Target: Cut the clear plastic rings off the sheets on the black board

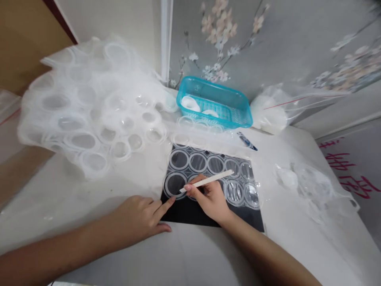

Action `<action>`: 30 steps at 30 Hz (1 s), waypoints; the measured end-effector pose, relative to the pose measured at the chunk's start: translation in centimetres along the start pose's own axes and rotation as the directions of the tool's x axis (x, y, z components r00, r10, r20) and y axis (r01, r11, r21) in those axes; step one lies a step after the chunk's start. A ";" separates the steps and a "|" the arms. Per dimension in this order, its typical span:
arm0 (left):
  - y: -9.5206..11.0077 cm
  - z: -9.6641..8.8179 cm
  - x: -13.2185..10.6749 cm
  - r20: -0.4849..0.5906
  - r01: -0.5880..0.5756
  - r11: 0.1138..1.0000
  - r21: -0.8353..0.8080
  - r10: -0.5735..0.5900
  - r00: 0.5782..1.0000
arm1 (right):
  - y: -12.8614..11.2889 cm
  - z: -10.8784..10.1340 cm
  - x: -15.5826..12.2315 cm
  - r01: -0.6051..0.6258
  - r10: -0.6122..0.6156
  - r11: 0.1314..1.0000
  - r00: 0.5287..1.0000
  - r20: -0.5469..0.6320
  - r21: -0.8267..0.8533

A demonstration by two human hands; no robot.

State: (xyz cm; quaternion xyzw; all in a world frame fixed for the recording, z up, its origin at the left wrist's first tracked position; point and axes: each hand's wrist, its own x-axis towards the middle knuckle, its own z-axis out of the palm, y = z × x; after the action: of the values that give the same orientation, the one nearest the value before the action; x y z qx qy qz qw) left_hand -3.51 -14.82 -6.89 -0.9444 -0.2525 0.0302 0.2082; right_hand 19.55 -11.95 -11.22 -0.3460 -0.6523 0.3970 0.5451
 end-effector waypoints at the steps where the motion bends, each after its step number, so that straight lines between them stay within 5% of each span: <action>1: 0.0 -0.1 0.0 -0.001 -0.001 1.000 0.003 0.001 1.000 | 0.0 0.0 0.0 0.012 -0.012 1.000 1.000 0.005 -0.015; 9: 0.1 -0.2 0.3 -0.021 0.013 0.999 -0.049 -0.014 1.000 | -0.5 -0.4 -0.1 0.202 -0.198 0.962 0.979 0.036 -0.182; 13: -0.1 0.1 0.3 0.042 0.064 0.985 -0.158 -0.058 0.997 | -0.5 -0.7 -0.1 0.488 -0.446 0.835 0.871 0.205 -0.254; 19: -0.5 -0.1 0.7 0.134 0.140 0.967 -0.213 -0.113 0.985 | -0.1 -0.8 -0.6 0.612 -0.521 0.689 0.791 0.321 -0.388; 25: -0.6 -0.3 1.0 0.130 0.141 0.969 -0.202 -0.116 0.985 | 0.2 -0.8 -0.9 0.440 -0.385 0.844 0.895 0.226 -0.307; 30: -0.7 -0.5 1.2 0.132 0.137 0.970 -0.199 -0.111 0.985 | 0.0 -0.6 -0.7 0.392 -0.351 0.874 0.918 0.186 -0.287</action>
State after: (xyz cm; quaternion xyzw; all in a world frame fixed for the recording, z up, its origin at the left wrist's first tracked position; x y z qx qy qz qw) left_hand -2.74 -13.86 -6.08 -0.9398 -0.3249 0.0472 0.0945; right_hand 20.30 -12.53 -11.46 -0.2712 -0.7955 0.1954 0.5054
